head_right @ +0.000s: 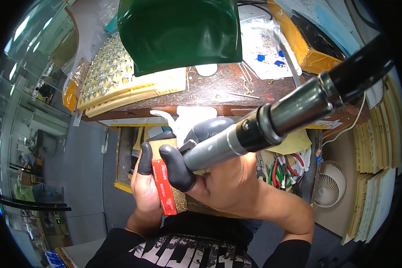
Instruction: Engraving or setting stones on a jewelry piece using a pneumatic handpiece at a workbench.
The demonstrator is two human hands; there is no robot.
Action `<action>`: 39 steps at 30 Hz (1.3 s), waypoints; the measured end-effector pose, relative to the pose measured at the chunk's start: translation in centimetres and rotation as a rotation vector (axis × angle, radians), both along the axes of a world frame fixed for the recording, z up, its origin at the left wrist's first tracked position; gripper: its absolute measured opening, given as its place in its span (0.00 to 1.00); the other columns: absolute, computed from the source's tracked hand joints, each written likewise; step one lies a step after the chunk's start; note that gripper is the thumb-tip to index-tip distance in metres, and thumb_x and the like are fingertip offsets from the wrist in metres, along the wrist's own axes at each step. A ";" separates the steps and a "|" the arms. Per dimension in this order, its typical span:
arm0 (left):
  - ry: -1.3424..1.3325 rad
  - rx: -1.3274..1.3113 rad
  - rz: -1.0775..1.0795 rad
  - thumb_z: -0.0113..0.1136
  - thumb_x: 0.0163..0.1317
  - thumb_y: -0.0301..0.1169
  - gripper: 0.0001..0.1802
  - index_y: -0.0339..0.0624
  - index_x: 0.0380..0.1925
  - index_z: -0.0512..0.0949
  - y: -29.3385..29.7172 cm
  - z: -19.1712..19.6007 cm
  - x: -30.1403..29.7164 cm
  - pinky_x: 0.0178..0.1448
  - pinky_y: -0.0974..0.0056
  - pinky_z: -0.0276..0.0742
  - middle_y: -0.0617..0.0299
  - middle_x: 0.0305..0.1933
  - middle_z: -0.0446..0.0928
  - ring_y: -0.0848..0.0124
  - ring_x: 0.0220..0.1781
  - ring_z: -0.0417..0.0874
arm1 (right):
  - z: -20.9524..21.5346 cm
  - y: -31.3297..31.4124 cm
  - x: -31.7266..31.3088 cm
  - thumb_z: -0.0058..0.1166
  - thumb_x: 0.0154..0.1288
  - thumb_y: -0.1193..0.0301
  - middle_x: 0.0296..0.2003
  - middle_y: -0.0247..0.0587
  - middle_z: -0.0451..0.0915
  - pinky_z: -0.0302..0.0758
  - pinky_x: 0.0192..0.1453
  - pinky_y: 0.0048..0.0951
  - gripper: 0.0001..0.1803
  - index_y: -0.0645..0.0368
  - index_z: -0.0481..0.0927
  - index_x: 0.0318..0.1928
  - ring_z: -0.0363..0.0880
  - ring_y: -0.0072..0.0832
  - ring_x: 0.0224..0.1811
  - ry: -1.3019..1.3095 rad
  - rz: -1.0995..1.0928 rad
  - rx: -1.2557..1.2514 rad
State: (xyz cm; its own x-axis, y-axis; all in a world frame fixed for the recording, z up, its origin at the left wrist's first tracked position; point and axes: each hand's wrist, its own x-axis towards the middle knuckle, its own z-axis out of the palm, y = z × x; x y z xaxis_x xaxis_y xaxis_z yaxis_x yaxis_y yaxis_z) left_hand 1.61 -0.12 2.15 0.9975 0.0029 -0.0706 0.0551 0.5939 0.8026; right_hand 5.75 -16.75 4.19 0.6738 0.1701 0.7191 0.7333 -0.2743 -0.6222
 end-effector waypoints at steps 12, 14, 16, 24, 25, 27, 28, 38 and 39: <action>0.032 0.030 0.027 0.36 0.81 0.43 0.26 0.33 0.63 0.68 0.0 0.1 -0.1 0.60 0.59 0.79 0.49 0.54 0.78 0.64 0.53 0.83 | 0.2 0.1 0.1 0.61 0.61 0.79 0.25 0.39 0.84 0.80 0.33 0.27 0.02 0.65 0.85 0.33 0.84 0.26 0.26 -0.005 0.020 0.040; 0.030 0.033 0.028 0.36 0.81 0.43 0.26 0.33 0.63 0.68 -0.1 0.2 -0.1 0.60 0.60 0.79 0.49 0.53 0.78 0.64 0.52 0.83 | 0.1 0.1 0.1 0.62 0.61 0.79 0.26 0.39 0.84 0.80 0.33 0.27 0.02 0.65 0.86 0.33 0.84 0.26 0.27 -0.023 0.016 0.044; 0.035 0.013 0.030 0.36 0.81 0.43 0.26 0.33 0.63 0.69 -0.2 0.4 -0.1 0.60 0.61 0.79 0.49 0.53 0.78 0.65 0.52 0.83 | 0.1 0.1 0.0 0.62 0.60 0.79 0.26 0.39 0.84 0.80 0.33 0.27 0.02 0.65 0.86 0.33 0.84 0.26 0.27 -0.015 0.019 0.038; 0.027 0.011 0.024 0.36 0.81 0.43 0.26 0.32 0.63 0.68 -0.1 0.3 -0.1 0.61 0.60 0.78 0.49 0.54 0.78 0.65 0.53 0.83 | 0.3 0.4 0.2 0.62 0.59 0.79 0.26 0.38 0.84 0.78 0.32 0.26 0.02 0.64 0.85 0.33 0.83 0.26 0.26 -0.056 -0.007 0.062; 0.008 0.014 0.009 0.36 0.81 0.43 0.26 0.32 0.63 0.68 0.0 0.2 -0.1 0.62 0.60 0.77 0.49 0.54 0.78 0.64 0.54 0.82 | 0.3 0.4 0.2 0.63 0.59 0.79 0.26 0.37 0.84 0.77 0.32 0.26 0.01 0.64 0.85 0.33 0.83 0.26 0.26 -0.065 -0.007 0.056; 0.007 0.001 0.018 0.36 0.81 0.43 0.26 0.32 0.63 0.68 -0.3 0.3 0.0 0.63 0.60 0.77 0.49 0.55 0.78 0.64 0.54 0.82 | 0.3 0.4 0.2 0.63 0.59 0.79 0.26 0.37 0.84 0.77 0.31 0.26 0.01 0.64 0.85 0.33 0.83 0.26 0.26 -0.074 -0.009 0.049; 0.006 -0.011 0.027 0.36 0.81 0.43 0.26 0.31 0.63 0.69 -0.4 0.4 0.0 0.63 0.59 0.76 0.49 0.55 0.78 0.64 0.55 0.82 | 0.2 0.4 0.2 0.63 0.59 0.79 0.26 0.37 0.83 0.77 0.31 0.26 0.02 0.64 0.85 0.33 0.83 0.26 0.26 -0.079 -0.015 0.054; 0.012 -0.010 0.028 0.36 0.81 0.43 0.26 0.31 0.63 0.69 -0.2 0.2 0.0 0.64 0.59 0.76 0.49 0.55 0.78 0.63 0.55 0.82 | 0.3 0.4 0.0 0.64 0.59 0.79 0.25 0.37 0.82 0.76 0.32 0.26 0.02 0.63 0.84 0.31 0.82 0.26 0.25 -0.067 -0.038 0.038; 0.006 -0.010 0.024 0.36 0.81 0.43 0.26 0.31 0.63 0.69 -0.2 0.2 0.0 0.64 0.60 0.76 0.49 0.55 0.78 0.64 0.55 0.82 | 0.2 0.3 0.1 0.64 0.59 0.79 0.25 0.37 0.82 0.76 0.32 0.26 0.02 0.63 0.84 0.31 0.82 0.26 0.25 -0.067 -0.038 0.038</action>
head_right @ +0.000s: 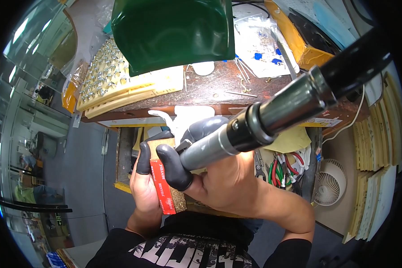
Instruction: Engraving or setting stones on a jewelry piece using a pneumatic handpiece at a workbench.
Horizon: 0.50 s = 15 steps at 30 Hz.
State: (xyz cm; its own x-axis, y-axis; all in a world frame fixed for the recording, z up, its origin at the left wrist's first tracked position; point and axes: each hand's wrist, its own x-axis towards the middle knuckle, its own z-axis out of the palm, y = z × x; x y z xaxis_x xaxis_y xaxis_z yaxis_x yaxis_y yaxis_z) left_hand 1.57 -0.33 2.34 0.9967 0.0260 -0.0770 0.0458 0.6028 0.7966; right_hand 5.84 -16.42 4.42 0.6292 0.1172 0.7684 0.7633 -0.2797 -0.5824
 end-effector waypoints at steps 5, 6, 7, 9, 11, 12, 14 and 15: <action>0.011 0.017 0.010 0.36 0.81 0.43 0.26 0.31 0.63 0.69 0.0 -0.1 0.0 0.64 0.60 0.75 0.50 0.55 0.78 0.64 0.55 0.81 | 0.1 0.0 0.1 0.65 0.58 0.78 0.25 0.38 0.82 0.76 0.31 0.28 0.02 0.63 0.84 0.31 0.82 0.28 0.25 -0.002 0.020 0.014; 0.005 0.006 0.004 0.36 0.81 0.43 0.26 0.31 0.64 0.69 0.1 -0.1 0.0 0.64 0.60 0.75 0.50 0.55 0.78 0.64 0.56 0.81 | 0.2 0.0 0.1 0.65 0.58 0.78 0.25 0.38 0.82 0.76 0.31 0.28 0.02 0.63 0.84 0.31 0.82 0.28 0.25 -0.002 0.019 0.014; -0.002 -0.004 -0.002 0.36 0.81 0.43 0.26 0.31 0.64 0.69 0.1 -0.1 0.0 0.64 0.61 0.75 0.50 0.55 0.78 0.64 0.56 0.81 | 0.3 0.0 0.0 0.65 0.58 0.78 0.25 0.38 0.82 0.76 0.31 0.28 0.02 0.62 0.84 0.31 0.81 0.28 0.25 -0.006 0.011 0.013; -0.002 -0.003 -0.004 0.36 0.81 0.43 0.26 0.32 0.64 0.69 0.1 -0.1 0.0 0.64 0.61 0.75 0.50 0.55 0.78 0.65 0.56 0.81 | 0.3 0.0 0.0 0.65 0.57 0.78 0.25 0.39 0.82 0.76 0.31 0.28 0.02 0.62 0.84 0.31 0.81 0.29 0.25 -0.009 0.002 0.012; -0.002 -0.002 -0.006 0.36 0.81 0.43 0.26 0.32 0.64 0.69 0.0 -0.1 0.1 0.65 0.61 0.74 0.50 0.56 0.78 0.65 0.57 0.81 | 0.2 -0.2 0.0 0.65 0.57 0.78 0.25 0.39 0.82 0.75 0.31 0.29 0.02 0.62 0.85 0.31 0.81 0.29 0.25 0.017 0.010 -0.005; -0.009 0.005 -0.011 0.36 0.81 0.43 0.26 0.32 0.63 0.69 0.1 -0.1 0.0 0.65 0.61 0.74 0.50 0.56 0.78 0.65 0.57 0.81 | 0.1 -0.2 0.0 0.65 0.57 0.78 0.25 0.39 0.82 0.75 0.31 0.29 0.02 0.62 0.85 0.31 0.81 0.29 0.25 0.017 0.009 -0.004; -0.014 0.013 -0.016 0.36 0.81 0.43 0.26 0.32 0.63 0.69 0.2 -0.2 0.0 0.65 0.61 0.74 0.50 0.56 0.78 0.65 0.57 0.81 | -0.1 -0.1 0.2 0.65 0.57 0.77 0.25 0.39 0.82 0.75 0.31 0.29 0.02 0.62 0.84 0.30 0.81 0.30 0.25 -0.011 0.019 -0.002; -0.013 0.021 -0.014 0.36 0.81 0.43 0.26 0.32 0.63 0.69 0.2 -0.3 0.0 0.65 0.61 0.74 0.50 0.56 0.78 0.65 0.56 0.80 | -0.2 -0.1 0.1 0.65 0.57 0.77 0.25 0.39 0.82 0.75 0.31 0.29 0.02 0.62 0.84 0.30 0.81 0.30 0.25 -0.011 0.017 -0.001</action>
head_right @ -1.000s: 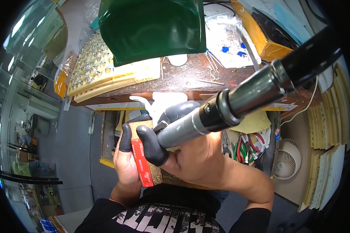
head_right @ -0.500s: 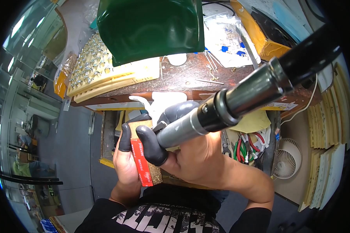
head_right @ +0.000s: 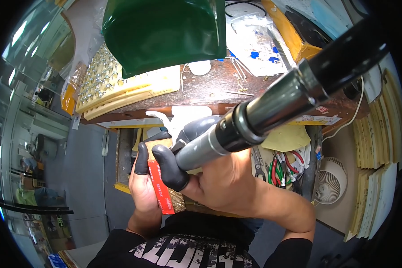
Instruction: Engraving or setting stones on a jewelry piece using a pneumatic handpiece at a workbench.
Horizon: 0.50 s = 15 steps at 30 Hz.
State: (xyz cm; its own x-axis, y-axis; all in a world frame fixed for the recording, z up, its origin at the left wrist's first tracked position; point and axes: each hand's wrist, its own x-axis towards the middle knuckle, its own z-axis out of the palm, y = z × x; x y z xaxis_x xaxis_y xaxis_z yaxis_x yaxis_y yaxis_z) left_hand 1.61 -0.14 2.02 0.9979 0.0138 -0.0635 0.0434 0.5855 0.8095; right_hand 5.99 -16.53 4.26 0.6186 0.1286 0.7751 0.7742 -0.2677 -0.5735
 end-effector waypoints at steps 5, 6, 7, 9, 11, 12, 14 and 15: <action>-0.015 0.054 0.009 0.35 0.82 0.42 0.26 0.32 0.63 0.70 0.0 0.0 0.1 0.65 0.62 0.73 0.51 0.56 0.78 0.66 0.56 0.80 | -0.1 0.0 0.0 0.65 0.58 0.77 0.25 0.39 0.82 0.74 0.31 0.31 0.03 0.62 0.84 0.29 0.80 0.31 0.25 -0.030 -0.037 -0.009; -0.011 0.063 0.011 0.35 0.81 0.42 0.25 0.32 0.63 0.70 0.0 0.0 0.1 0.65 0.62 0.73 0.51 0.56 0.78 0.67 0.57 0.80 | 0.0 -0.1 0.1 0.65 0.58 0.77 0.25 0.39 0.82 0.74 0.31 0.31 0.03 0.62 0.84 0.29 0.80 0.31 0.25 -0.029 -0.038 -0.008; -0.006 0.071 0.013 0.35 0.81 0.42 0.25 0.32 0.62 0.70 0.0 -0.1 0.1 0.65 0.62 0.73 0.52 0.56 0.78 0.67 0.57 0.80 | 0.0 -0.1 0.1 0.65 0.58 0.77 0.25 0.39 0.81 0.74 0.31 0.31 0.03 0.62 0.84 0.30 0.80 0.31 0.26 -0.018 -0.025 -0.008; -0.005 0.077 0.020 0.35 0.81 0.42 0.25 0.32 0.62 0.70 -0.1 0.0 0.1 0.65 0.62 0.73 0.52 0.56 0.78 0.67 0.57 0.80 | 0.0 -0.2 0.1 0.66 0.58 0.77 0.25 0.39 0.81 0.74 0.31 0.31 0.03 0.62 0.84 0.30 0.80 0.31 0.26 -0.008 -0.012 -0.009; -0.005 0.081 0.029 0.35 0.81 0.42 0.25 0.33 0.62 0.70 -0.1 0.1 0.0 0.65 0.62 0.73 0.52 0.56 0.78 0.67 0.57 0.80 | 0.0 -0.1 0.0 0.65 0.58 0.77 0.25 0.39 0.81 0.74 0.31 0.31 0.03 0.62 0.84 0.30 0.80 0.32 0.26 -0.051 -0.041 -0.040; -0.005 0.074 0.027 0.35 0.81 0.42 0.25 0.33 0.63 0.70 -0.1 0.1 0.1 0.65 0.62 0.73 0.52 0.56 0.78 0.67 0.56 0.80 | -0.1 -0.2 0.0 0.65 0.58 0.77 0.25 0.39 0.81 0.74 0.31 0.31 0.03 0.62 0.84 0.30 0.80 0.32 0.26 -0.050 -0.042 -0.040; -0.006 0.067 0.024 0.35 0.81 0.42 0.25 0.32 0.63 0.69 -0.2 0.1 0.1 0.64 0.62 0.73 0.52 0.55 0.78 0.67 0.56 0.80 | -0.2 -0.3 0.1 0.65 0.58 0.77 0.25 0.39 0.82 0.74 0.30 0.31 0.03 0.63 0.84 0.29 0.80 0.31 0.26 -0.042 -0.032 -0.041; 0.002 0.054 0.027 0.35 0.81 0.41 0.25 0.32 0.63 0.69 -0.2 0.0 0.1 0.64 0.62 0.74 0.52 0.55 0.78 0.66 0.55 0.80 | 0.0 -0.3 0.0 0.65 0.58 0.77 0.25 0.39 0.82 0.74 0.30 0.31 0.03 0.63 0.84 0.29 0.80 0.31 0.26 -0.041 -0.032 -0.040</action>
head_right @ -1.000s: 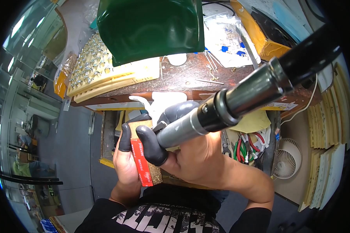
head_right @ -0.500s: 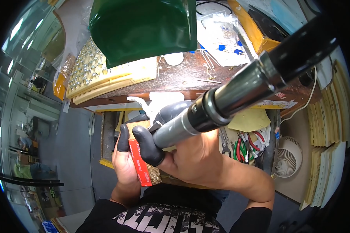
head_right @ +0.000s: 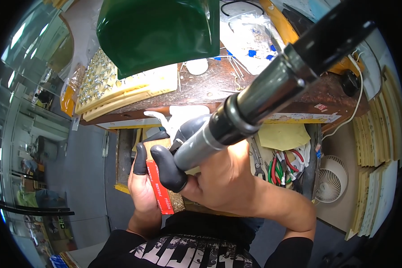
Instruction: Engraving or setting stones on a jewelry piece using a pneumatic handpiece at a workbench.
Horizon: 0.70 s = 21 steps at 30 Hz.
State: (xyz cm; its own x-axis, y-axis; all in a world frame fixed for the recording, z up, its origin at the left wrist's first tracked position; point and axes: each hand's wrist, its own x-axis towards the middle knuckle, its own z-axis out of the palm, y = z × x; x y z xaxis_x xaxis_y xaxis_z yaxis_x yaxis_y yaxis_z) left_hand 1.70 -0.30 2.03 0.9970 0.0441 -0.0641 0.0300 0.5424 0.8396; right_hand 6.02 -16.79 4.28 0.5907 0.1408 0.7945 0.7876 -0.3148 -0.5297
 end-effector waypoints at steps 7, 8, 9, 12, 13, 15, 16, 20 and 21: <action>-0.021 0.003 0.009 0.36 0.81 0.41 0.25 0.32 0.63 0.69 -0.2 0.1 0.1 0.61 0.62 0.76 0.51 0.54 0.78 0.66 0.53 0.81 | -0.1 0.2 0.0 0.65 0.58 0.77 0.24 0.38 0.82 0.74 0.28 0.29 0.03 0.63 0.84 0.30 0.80 0.29 0.23 0.079 0.042 0.109; -0.022 0.002 0.009 0.36 0.81 0.41 0.25 0.32 0.63 0.69 -0.1 0.0 0.1 0.61 0.62 0.76 0.51 0.54 0.78 0.66 0.53 0.81 | -0.1 0.1 0.1 0.65 0.58 0.77 0.23 0.38 0.82 0.74 0.28 0.29 0.03 0.63 0.84 0.30 0.80 0.29 0.23 0.047 0.030 0.077; -0.024 -0.010 -0.003 0.35 0.81 0.41 0.25 0.32 0.63 0.69 0.0 -0.1 0.0 0.61 0.62 0.76 0.51 0.54 0.78 0.66 0.53 0.81 | -0.1 0.1 0.0 0.65 0.58 0.77 0.23 0.38 0.82 0.74 0.28 0.29 0.03 0.63 0.84 0.30 0.80 0.29 0.23 0.046 0.030 0.077; -0.013 -0.023 -0.002 0.35 0.81 0.42 0.25 0.32 0.63 0.69 0.0 -0.1 0.0 0.61 0.62 0.76 0.50 0.54 0.78 0.66 0.53 0.81 | -0.1 0.2 -0.1 0.66 0.58 0.77 0.23 0.38 0.82 0.74 0.28 0.29 0.03 0.63 0.84 0.30 0.80 0.28 0.23 0.033 -0.001 0.046; 0.001 -0.024 0.011 0.35 0.81 0.42 0.26 0.32 0.63 0.69 0.0 -0.1 0.0 0.62 0.62 0.76 0.50 0.54 0.78 0.66 0.53 0.81 | -0.1 0.2 -0.1 0.66 0.58 0.77 0.23 0.38 0.82 0.74 0.28 0.29 0.03 0.63 0.84 0.30 0.80 0.28 0.23 0.039 0.004 0.044; -0.012 0.000 0.002 0.35 0.82 0.42 0.26 0.32 0.63 0.69 0.1 0.0 -0.1 0.62 0.62 0.76 0.50 0.54 0.78 0.66 0.53 0.82 | -0.1 0.2 -0.1 0.65 0.58 0.77 0.23 0.37 0.82 0.74 0.28 0.29 0.03 0.63 0.84 0.30 0.80 0.28 0.23 0.044 0.010 0.042; -0.024 0.025 -0.007 0.34 0.82 0.42 0.26 0.32 0.63 0.69 0.1 0.0 -0.1 0.62 0.62 0.76 0.50 0.54 0.78 0.66 0.53 0.82 | -0.1 0.2 0.0 0.65 0.58 0.77 0.23 0.38 0.82 0.74 0.28 0.29 0.03 0.63 0.84 0.30 0.80 0.28 0.23 0.033 0.004 0.035; -0.041 0.048 0.000 0.34 0.82 0.42 0.26 0.32 0.64 0.69 0.0 0.0 -0.1 0.62 0.62 0.76 0.50 0.54 0.78 0.66 0.54 0.81 | -0.2 0.3 0.0 0.65 0.59 0.77 0.23 0.38 0.82 0.74 0.28 0.29 0.03 0.62 0.84 0.30 0.81 0.28 0.23 0.046 0.016 0.053; -0.032 0.031 -0.002 0.34 0.82 0.42 0.26 0.32 0.64 0.69 0.0 0.0 -0.1 0.63 0.62 0.76 0.50 0.54 0.78 0.66 0.55 0.81 | -0.2 0.3 0.0 0.65 0.59 0.77 0.23 0.38 0.82 0.74 0.28 0.29 0.03 0.62 0.84 0.30 0.81 0.28 0.23 0.045 0.017 0.053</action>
State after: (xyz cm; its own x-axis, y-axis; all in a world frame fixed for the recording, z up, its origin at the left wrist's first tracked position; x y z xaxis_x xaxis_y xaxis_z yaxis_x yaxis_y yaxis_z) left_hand 1.58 -0.31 2.07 0.9986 0.0437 -0.0311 0.0041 0.5159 0.8566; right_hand 5.99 -16.50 4.09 0.6243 0.1093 0.7735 0.7672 -0.2723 -0.5807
